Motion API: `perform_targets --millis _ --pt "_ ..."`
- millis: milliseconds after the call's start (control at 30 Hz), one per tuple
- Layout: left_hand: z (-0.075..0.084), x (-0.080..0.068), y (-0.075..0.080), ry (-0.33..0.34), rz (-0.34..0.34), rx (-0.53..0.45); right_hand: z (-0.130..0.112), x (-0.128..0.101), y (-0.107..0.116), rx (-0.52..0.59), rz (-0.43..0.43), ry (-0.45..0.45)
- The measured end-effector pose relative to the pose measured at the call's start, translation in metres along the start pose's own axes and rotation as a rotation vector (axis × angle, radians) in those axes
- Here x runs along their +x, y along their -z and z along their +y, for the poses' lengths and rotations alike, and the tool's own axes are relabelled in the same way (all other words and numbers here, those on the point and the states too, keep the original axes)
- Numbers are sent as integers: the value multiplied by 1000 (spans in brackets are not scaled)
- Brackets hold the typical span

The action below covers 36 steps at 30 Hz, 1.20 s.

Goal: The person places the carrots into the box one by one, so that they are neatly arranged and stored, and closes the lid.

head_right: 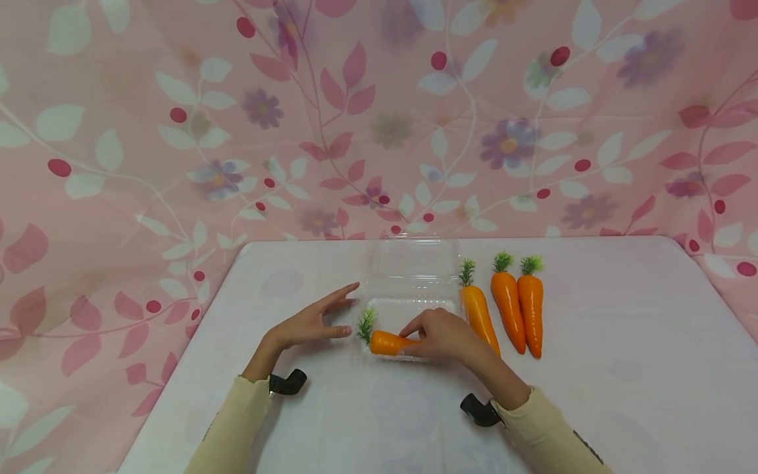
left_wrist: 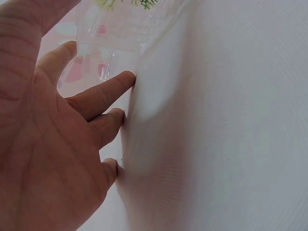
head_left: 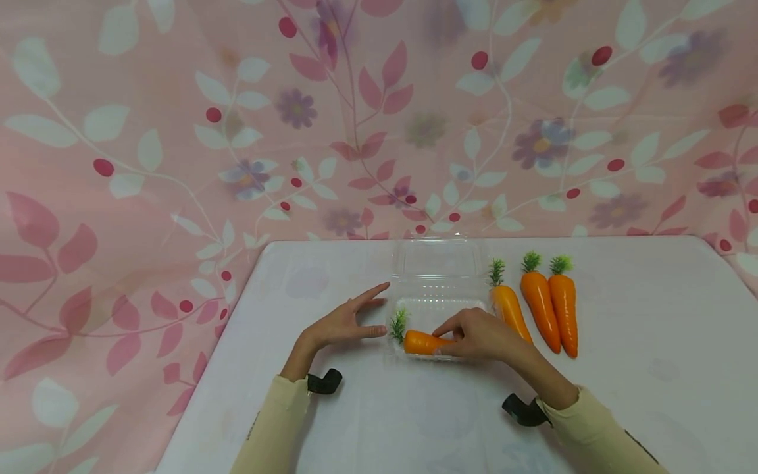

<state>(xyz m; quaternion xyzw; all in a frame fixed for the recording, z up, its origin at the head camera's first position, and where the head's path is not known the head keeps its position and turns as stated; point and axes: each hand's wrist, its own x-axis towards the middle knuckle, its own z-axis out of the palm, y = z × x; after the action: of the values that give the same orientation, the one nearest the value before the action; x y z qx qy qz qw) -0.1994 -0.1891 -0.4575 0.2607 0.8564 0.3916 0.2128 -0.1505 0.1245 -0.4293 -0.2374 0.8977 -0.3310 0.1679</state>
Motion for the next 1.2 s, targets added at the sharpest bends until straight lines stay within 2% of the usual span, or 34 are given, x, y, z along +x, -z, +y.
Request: perform_targets --millis 467,800,1000,1200 --pt "-1 1 0 -7 -5 -15 -5 -3 6 23 35 0" --pt "-1 0 0 -12 -2 -22 -3 -10 13 100 133 16" --pt "-1 0 -1 -15 3 -25 6 -15 19 152 209 54" --pt "-1 0 -1 -14 6 -15 16 -22 26 133 305 61"
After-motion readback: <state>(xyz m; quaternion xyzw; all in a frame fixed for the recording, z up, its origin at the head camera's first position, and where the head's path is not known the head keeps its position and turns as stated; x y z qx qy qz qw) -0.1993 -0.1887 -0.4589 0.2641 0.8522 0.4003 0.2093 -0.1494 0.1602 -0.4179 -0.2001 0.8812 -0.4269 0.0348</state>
